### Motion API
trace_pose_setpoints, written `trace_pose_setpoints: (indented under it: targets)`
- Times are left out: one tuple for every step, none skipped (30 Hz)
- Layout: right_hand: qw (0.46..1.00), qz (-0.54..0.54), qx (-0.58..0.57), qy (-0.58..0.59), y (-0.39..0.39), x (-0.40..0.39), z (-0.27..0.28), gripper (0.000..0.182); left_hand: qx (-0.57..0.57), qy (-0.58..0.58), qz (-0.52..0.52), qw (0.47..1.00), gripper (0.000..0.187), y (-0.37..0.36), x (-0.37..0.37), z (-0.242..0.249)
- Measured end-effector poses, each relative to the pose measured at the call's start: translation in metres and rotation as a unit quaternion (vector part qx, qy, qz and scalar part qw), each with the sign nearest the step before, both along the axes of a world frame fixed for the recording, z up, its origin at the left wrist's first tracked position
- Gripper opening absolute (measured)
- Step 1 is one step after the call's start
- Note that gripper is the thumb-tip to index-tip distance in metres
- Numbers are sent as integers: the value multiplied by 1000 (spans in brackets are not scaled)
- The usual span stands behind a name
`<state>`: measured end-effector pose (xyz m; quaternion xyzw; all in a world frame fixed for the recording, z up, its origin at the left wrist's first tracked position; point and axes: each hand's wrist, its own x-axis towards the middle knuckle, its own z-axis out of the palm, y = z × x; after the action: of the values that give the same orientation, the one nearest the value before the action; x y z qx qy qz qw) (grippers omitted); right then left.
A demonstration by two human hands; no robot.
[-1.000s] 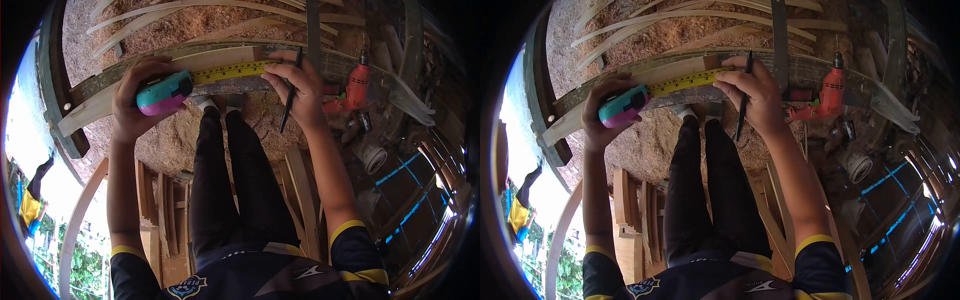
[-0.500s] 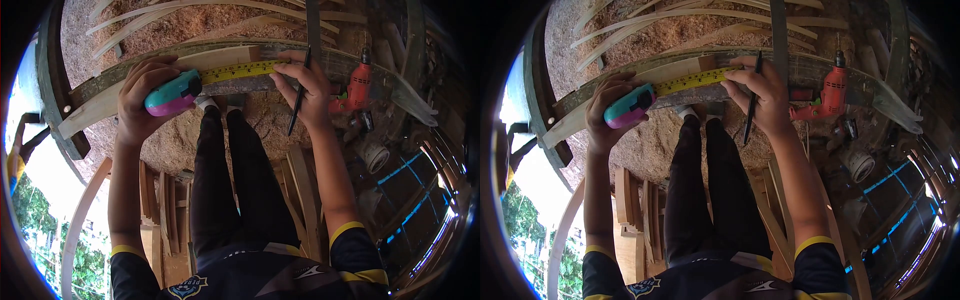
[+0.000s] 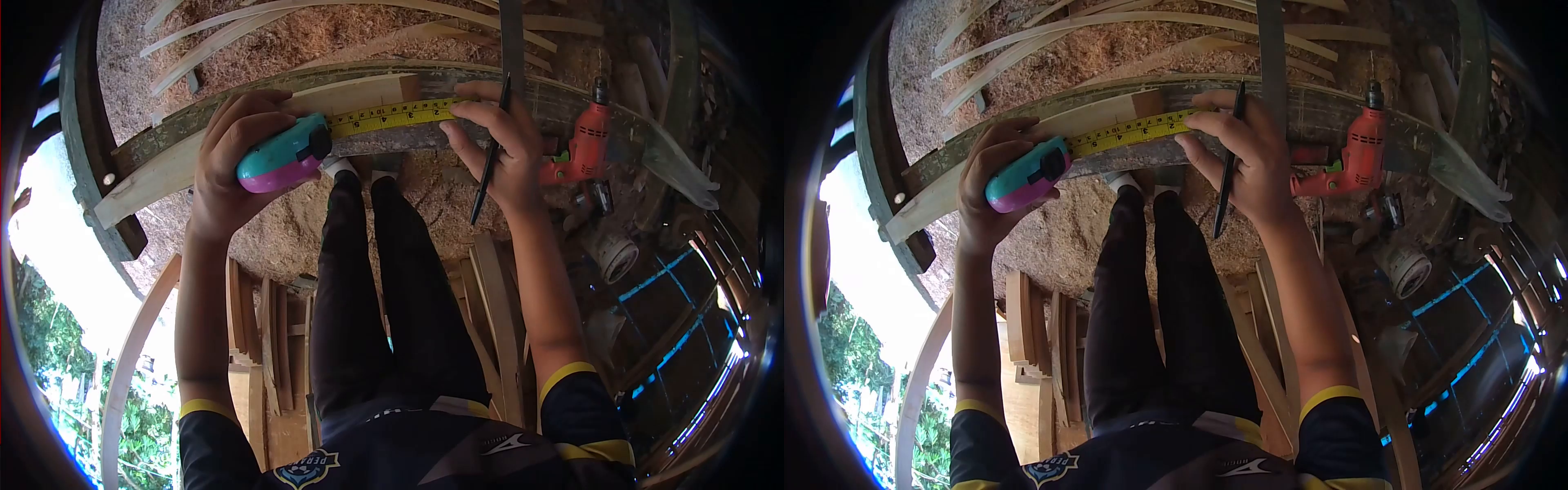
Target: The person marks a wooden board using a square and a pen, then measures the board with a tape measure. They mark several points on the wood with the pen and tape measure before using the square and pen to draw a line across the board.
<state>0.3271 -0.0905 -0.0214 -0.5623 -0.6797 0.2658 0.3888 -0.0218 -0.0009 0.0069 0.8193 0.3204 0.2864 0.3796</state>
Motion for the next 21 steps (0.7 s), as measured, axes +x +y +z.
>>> trace_pose_setpoints:
  targets:
    - [1000,1,0,0,0,0,0,24,0,0,1,1000,68,1,-2,0]
    - [1000,2,1,1,1,0,0,24,-8,9,-13,1000,72,1,-4,1]
    - [1000,3,2,2,1,0,0,24,-17,18,-26,999,76,2,-6,1]
    - [1000,3,2,1,1,0,-1,24,-17,18,-25,999,76,2,-6,2]
    - [1000,2,3,4,1,0,-2,24,-15,21,-27,999,77,3,-6,2]
    - [1000,2,4,7,1,0,-3,24,-14,25,-28,999,77,3,-6,2]
    - [1000,3,4,7,2,0,-3,24,-14,25,-28,999,77,3,-5,2]
    - [1000,4,8,7,2,1,-4,25,-11,30,-27,999,77,3,-4,3]
    - [1000,5,12,6,3,1,-4,25,-9,34,-26,999,77,3,-3,3]
    - [1000,5,11,6,3,0,-4,25,-10,34,-26,999,77,3,-3,4]
    - [1000,5,9,4,2,0,-3,25,-11,28,-28,999,76,4,-2,4]
    - [1000,3,7,3,2,0,-2,25,-12,23,-31,999,75,4,-2,4]
    - [1000,3,7,3,3,0,-1,25,-12,22,-31,999,75,4,-1,4]
    - [1000,6,7,5,3,-1,-1,24,-14,20,-30,999,75,4,-1,4]
    - [1000,9,7,8,3,-1,0,24,-16,18,-30,999,75,5,-2,4]
    - [1000,9,6,8,3,-2,0,24,-17,19,-30,999,75,5,-2,4]
    - [1000,11,6,10,3,-3,0,23,-17,19,-34,999,75,7,-1,5]
    - [1000,14,5,13,3,-3,0,22,-18,19,-37,999,75,7,-1,5]
    - [1000,14,5,13,4,-4,0,22,-18,19,-37,999,75,8,-2,5]
    - [1000,17,11,11,4,-4,0,22,-16,19,-39,999,76,8,-2,4]
    - [1000,20,17,10,4,-4,0,22,-14,19,-41,999,76,8,-2,4]
